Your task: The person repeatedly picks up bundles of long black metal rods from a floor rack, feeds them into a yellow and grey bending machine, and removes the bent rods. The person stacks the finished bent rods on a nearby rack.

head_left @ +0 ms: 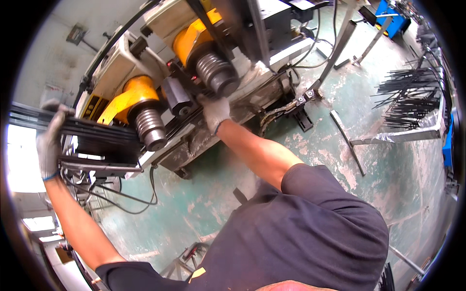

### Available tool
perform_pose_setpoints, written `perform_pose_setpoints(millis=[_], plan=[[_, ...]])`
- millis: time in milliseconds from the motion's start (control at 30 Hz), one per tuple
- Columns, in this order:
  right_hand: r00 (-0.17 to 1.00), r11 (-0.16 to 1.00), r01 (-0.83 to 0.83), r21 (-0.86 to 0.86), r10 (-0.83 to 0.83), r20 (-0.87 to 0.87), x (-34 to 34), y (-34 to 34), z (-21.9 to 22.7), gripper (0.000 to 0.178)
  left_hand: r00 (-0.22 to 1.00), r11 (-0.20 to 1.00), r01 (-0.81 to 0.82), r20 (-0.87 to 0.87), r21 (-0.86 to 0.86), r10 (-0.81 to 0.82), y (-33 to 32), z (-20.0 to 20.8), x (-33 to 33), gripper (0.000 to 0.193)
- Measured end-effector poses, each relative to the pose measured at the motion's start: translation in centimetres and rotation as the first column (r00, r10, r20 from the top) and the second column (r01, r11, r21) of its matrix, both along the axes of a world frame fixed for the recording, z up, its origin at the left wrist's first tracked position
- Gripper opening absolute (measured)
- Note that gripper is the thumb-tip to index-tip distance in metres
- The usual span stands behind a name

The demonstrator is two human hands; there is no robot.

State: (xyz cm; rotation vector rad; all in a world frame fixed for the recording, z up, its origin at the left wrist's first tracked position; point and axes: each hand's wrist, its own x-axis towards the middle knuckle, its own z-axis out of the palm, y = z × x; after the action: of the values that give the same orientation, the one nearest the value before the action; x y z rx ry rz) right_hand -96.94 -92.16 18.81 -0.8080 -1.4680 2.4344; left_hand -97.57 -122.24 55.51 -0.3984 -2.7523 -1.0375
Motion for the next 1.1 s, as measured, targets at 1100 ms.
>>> perform_pose_setpoints(millis=[1100], plan=[[0.36, 0.028, -0.202, 0.979, -0.927, 0.101, 61.0, 99.7, 9.6, 0.036, 0.26, 0.429, -0.614, 0.683, 0.663, -0.683, 65.4, -44.2, 43.6, 0.052]])
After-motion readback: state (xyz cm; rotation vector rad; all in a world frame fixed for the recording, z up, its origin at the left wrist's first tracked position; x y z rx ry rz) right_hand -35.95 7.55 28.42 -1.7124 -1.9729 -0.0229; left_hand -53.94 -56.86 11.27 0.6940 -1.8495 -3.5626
